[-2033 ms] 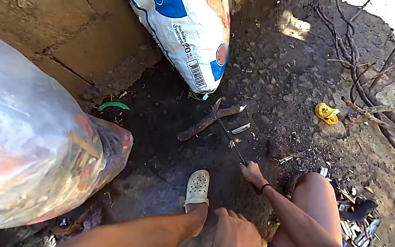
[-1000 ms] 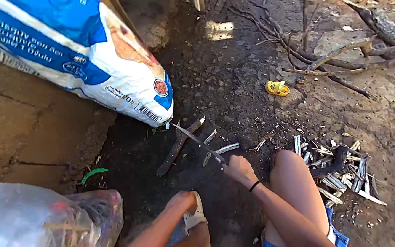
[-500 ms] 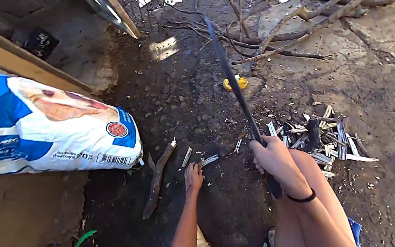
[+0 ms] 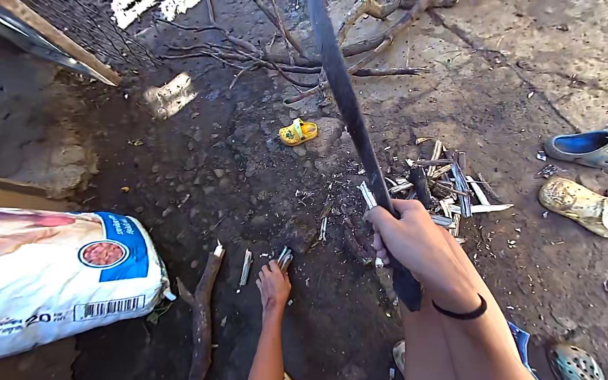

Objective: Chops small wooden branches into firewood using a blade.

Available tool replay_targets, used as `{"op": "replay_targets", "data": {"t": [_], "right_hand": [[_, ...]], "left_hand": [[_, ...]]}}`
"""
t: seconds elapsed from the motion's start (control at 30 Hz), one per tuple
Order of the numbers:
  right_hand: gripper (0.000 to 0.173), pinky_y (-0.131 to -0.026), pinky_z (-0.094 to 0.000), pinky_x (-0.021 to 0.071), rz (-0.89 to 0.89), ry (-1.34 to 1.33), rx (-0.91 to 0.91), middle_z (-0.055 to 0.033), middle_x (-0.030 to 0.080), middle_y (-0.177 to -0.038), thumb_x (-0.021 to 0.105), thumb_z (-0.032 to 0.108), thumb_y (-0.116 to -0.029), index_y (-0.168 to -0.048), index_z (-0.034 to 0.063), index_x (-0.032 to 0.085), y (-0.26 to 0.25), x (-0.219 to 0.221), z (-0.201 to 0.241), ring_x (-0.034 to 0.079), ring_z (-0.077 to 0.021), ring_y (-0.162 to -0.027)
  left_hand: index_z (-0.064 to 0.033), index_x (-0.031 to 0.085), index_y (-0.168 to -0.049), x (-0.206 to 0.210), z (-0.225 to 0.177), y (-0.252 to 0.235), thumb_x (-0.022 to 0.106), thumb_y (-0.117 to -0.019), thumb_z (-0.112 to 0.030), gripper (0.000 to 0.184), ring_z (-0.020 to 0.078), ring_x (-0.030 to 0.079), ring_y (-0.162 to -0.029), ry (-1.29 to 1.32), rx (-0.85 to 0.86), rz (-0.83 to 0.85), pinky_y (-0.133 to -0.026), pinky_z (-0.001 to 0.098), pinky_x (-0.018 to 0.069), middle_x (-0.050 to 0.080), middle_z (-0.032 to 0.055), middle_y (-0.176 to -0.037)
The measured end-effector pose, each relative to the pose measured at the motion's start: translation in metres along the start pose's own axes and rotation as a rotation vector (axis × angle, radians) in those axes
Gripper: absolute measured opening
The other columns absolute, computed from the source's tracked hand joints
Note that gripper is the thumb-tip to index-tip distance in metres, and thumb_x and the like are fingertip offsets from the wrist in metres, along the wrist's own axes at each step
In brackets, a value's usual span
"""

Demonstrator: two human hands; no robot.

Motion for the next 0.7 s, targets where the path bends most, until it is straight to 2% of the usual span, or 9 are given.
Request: {"op": "replay_targets", "data": {"t": [0.07,0.13,0.27,0.4,0.47,0.53,0.6,0.63,0.7], "right_hand": [[0.027,-0.045,-0.0253,0.0525,-0.032,-0.073,-0.015,-0.0041,0.059,-0.057,0.053,0.025,-0.1079,-0.092,0.0077,0.065,0.005,-0.010,0.001,0.059,-0.0114,-0.045],[0.028,-0.043,-0.0246,0.0519,-0.070,-0.152,-0.031,-0.0045,0.058,-0.055,0.052,0.023,-0.1081,-0.088,0.0070,0.064,0.009,-0.020,0.001,0.058,-0.0112,-0.044],[0.031,-0.042,-0.0265,0.0526,-0.148,-0.250,-0.039,-0.0062,0.057,-0.053,0.048,0.021,-0.1085,-0.086,0.0055,0.061,0.015,-0.043,-0.009,0.058,-0.0130,-0.042],[0.031,-0.041,-0.0243,0.0529,-0.233,-0.236,-0.080,-0.0031,0.059,-0.054,0.048,0.019,-0.1085,-0.084,0.0069,0.061,0.033,-0.070,-0.023,0.059,-0.0109,-0.042],[0.029,-0.042,-0.0260,0.0546,-0.268,-0.231,-0.133,-0.0014,0.060,-0.055,0.049,0.020,-0.1049,-0.081,0.0094,0.063,0.049,-0.083,-0.033,0.059,-0.0114,-0.043],[0.026,-0.042,-0.0298,0.0547,-0.313,-0.225,-0.170,-0.0007,0.061,-0.057,0.051,0.024,-0.0990,-0.079,0.0127,0.063,0.068,-0.098,-0.044,0.060,-0.0133,-0.045],[0.020,-0.042,-0.0310,0.0552,-0.363,-0.246,-0.228,0.0002,0.061,-0.059,0.051,0.020,-0.0978,-0.083,0.0132,0.062,0.088,-0.114,-0.055,0.060,-0.0138,-0.046],[0.018,-0.043,-0.0297,0.0556,-0.391,-0.254,-0.259,0.0019,0.061,-0.059,0.050,0.016,-0.0977,-0.085,0.0136,0.062,0.098,-0.121,-0.060,0.060,-0.0123,-0.046],[0.019,-0.045,-0.0276,0.0560,-0.417,-0.266,-0.302,0.0040,0.062,-0.061,0.046,0.010,-0.0994,-0.088,0.0139,0.061,0.116,-0.135,-0.070,0.060,-0.0101,-0.048]], "left_hand": [[0.0033,0.042,-0.150,-0.001,0.001,0.004,0.073,-0.0915,-0.019,0.070,0.0502,0.050,-0.132,0.051,-0.057,0.038,-0.109,0.0627,0.0402,0.050,0.0336,-0.143],[0.0018,0.053,-0.143,0.000,0.001,0.010,0.075,-0.0902,-0.029,0.065,0.0466,0.056,-0.127,0.032,-0.093,0.102,-0.107,0.0613,0.0437,0.055,0.0302,-0.140],[0.0009,0.055,-0.138,0.003,-0.002,0.018,0.079,-0.0858,-0.042,0.072,0.0392,0.064,-0.121,-0.033,-0.172,0.211,-0.099,0.0581,0.0515,0.061,0.0231,-0.136],[0.0047,0.059,-0.132,0.008,0.000,0.024,0.086,-0.0796,-0.039,0.073,0.0406,0.060,-0.125,0.051,-0.204,0.215,-0.100,0.0579,0.0517,0.056,0.0258,-0.138],[0.0067,0.058,-0.132,0.002,-0.009,0.035,0.088,-0.0781,-0.031,0.072,0.0426,0.058,-0.125,0.085,-0.170,0.117,-0.101,0.0573,0.0509,0.054,0.0281,-0.138],[0.0086,0.057,-0.128,-0.020,-0.029,0.052,0.088,-0.0758,-0.020,0.067,0.0474,0.064,-0.113,0.171,-0.085,-0.076,-0.094,0.0628,0.0519,0.062,0.0312,-0.124],[0.0098,0.059,-0.122,-0.047,-0.058,0.068,0.087,-0.0735,-0.015,0.061,0.0498,0.067,-0.096,0.297,0.054,-0.205,-0.083,0.0684,0.0515,0.067,0.0315,-0.104],[0.0099,0.060,-0.120,-0.058,-0.075,0.076,0.086,-0.0744,-0.018,0.060,0.0483,0.068,-0.090,0.363,0.131,-0.225,-0.078,0.0680,0.0517,0.068,0.0298,-0.098],[0.0074,0.062,-0.118,-0.078,-0.116,0.089,0.082,-0.0770,-0.025,0.056,0.0387,0.070,-0.082,0.477,0.267,-0.225,-0.073,0.0610,0.0542,0.070,0.0228,-0.092]]}}
Point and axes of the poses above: each hand's wrist, its own y-axis away from the middle knuckle, its own x-axis out of the palm, z = x × y, the point moved 7 cm from there along -y, towards the middle knuckle
